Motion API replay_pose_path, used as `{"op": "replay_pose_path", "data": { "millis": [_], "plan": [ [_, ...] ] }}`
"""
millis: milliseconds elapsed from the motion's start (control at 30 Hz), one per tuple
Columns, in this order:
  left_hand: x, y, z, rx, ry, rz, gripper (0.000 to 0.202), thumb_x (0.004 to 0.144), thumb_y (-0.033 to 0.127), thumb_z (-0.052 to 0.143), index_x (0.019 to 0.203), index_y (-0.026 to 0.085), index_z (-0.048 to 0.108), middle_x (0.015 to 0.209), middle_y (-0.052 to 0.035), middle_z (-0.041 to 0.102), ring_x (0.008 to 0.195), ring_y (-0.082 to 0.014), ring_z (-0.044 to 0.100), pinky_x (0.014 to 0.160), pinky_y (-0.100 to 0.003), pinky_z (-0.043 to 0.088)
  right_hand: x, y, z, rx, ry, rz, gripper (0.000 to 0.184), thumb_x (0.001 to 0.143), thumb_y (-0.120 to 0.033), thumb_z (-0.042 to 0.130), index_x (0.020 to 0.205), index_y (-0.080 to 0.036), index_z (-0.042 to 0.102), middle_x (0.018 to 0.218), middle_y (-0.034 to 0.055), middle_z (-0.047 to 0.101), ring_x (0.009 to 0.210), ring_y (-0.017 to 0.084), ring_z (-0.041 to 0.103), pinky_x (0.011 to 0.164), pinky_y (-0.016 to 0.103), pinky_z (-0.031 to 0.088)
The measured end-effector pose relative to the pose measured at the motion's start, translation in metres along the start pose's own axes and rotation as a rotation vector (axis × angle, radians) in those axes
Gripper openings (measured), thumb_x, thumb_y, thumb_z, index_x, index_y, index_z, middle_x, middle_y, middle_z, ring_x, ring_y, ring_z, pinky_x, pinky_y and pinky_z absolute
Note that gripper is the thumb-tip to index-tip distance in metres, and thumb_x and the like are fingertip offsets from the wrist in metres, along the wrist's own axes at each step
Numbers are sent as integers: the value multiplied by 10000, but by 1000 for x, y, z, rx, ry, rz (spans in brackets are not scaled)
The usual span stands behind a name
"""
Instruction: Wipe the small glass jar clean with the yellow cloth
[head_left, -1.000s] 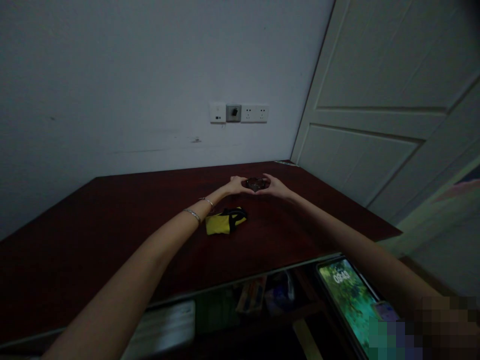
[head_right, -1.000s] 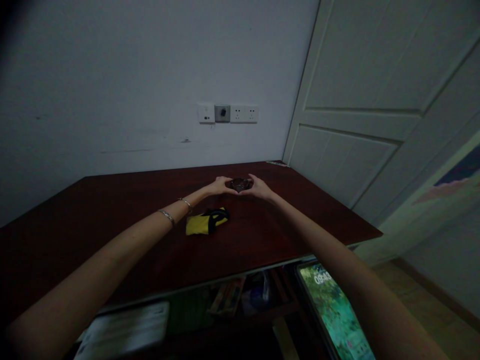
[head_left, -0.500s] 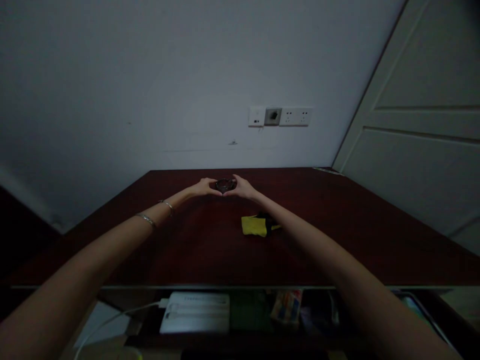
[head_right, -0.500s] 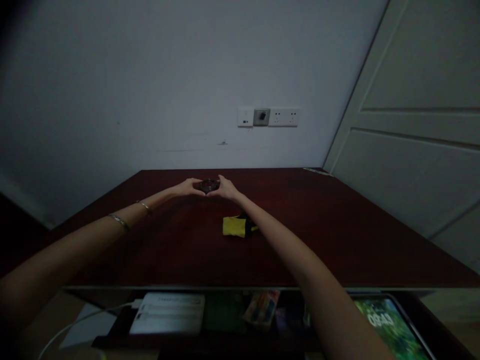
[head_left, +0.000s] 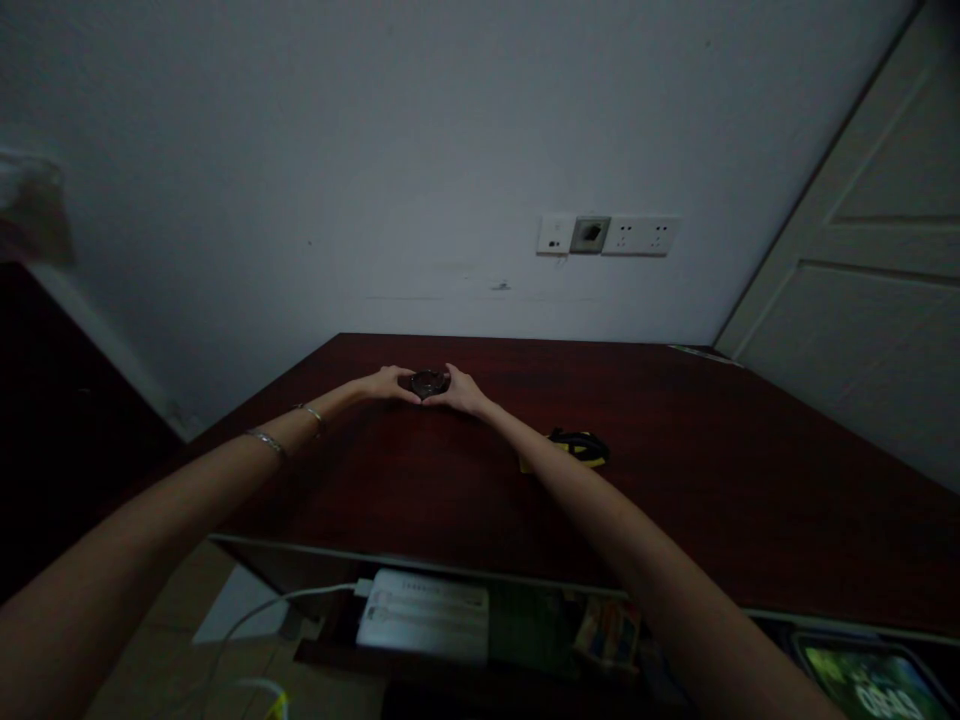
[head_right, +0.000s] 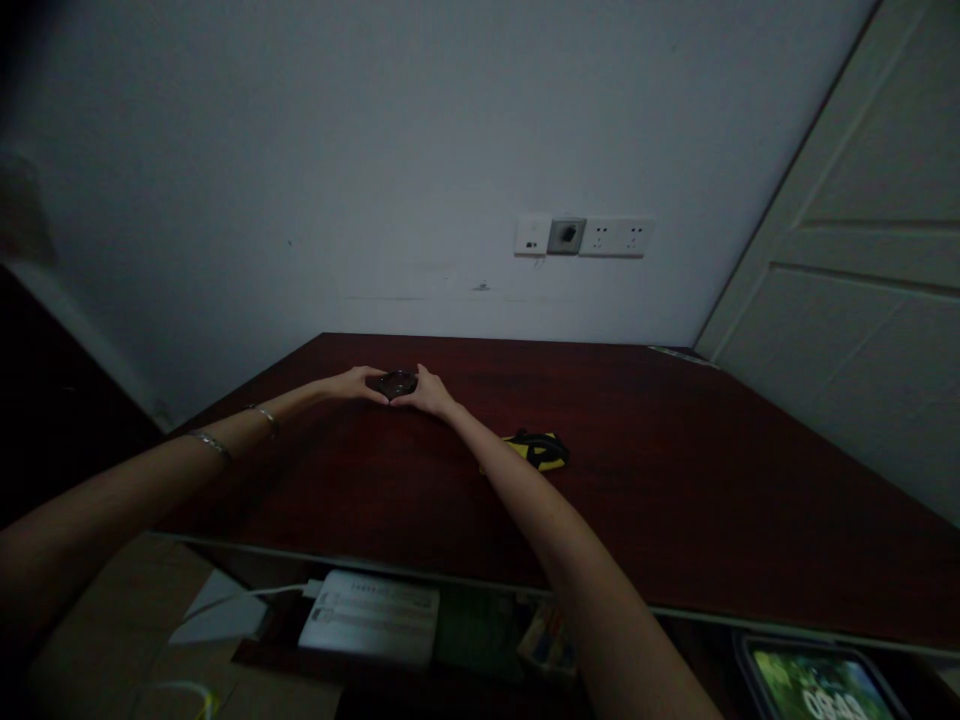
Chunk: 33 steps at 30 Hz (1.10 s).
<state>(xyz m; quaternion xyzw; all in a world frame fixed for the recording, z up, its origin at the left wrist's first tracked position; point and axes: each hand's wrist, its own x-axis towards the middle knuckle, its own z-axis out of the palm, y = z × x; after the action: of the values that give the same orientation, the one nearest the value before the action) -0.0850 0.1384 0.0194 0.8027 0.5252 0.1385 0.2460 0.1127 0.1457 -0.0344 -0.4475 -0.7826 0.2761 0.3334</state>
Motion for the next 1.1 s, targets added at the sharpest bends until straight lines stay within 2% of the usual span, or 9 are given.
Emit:
{"op": "replay_pose_path", "data": {
  "millis": [300, 1100],
  "plan": [
    [-1, -10, 4, 90, -59, 48, 624, 568, 450, 692, 1124, 182, 599, 1048, -59, 661, 1007, -241, 546, 888, -290, 334, -6, -3, 7, -63, 22, -7, 1059, 497, -501, 759, 1346, -71, 293, 1215, 192, 541, 1133, 288, 518, 947, 353, 396],
    [-1, -21, 7, 113, -96, -9, 698, 572, 494, 676, 1191, 200, 542, 1150, -74, 616, 1082, -257, 525, 911, -311, 357, -8, -3, 15, -41, 0, 9, 1118, 506, -481, 762, 1364, -6, 227, 1228, 223, 528, 1151, 305, 503, 955, 350, 402]
  ]
}}
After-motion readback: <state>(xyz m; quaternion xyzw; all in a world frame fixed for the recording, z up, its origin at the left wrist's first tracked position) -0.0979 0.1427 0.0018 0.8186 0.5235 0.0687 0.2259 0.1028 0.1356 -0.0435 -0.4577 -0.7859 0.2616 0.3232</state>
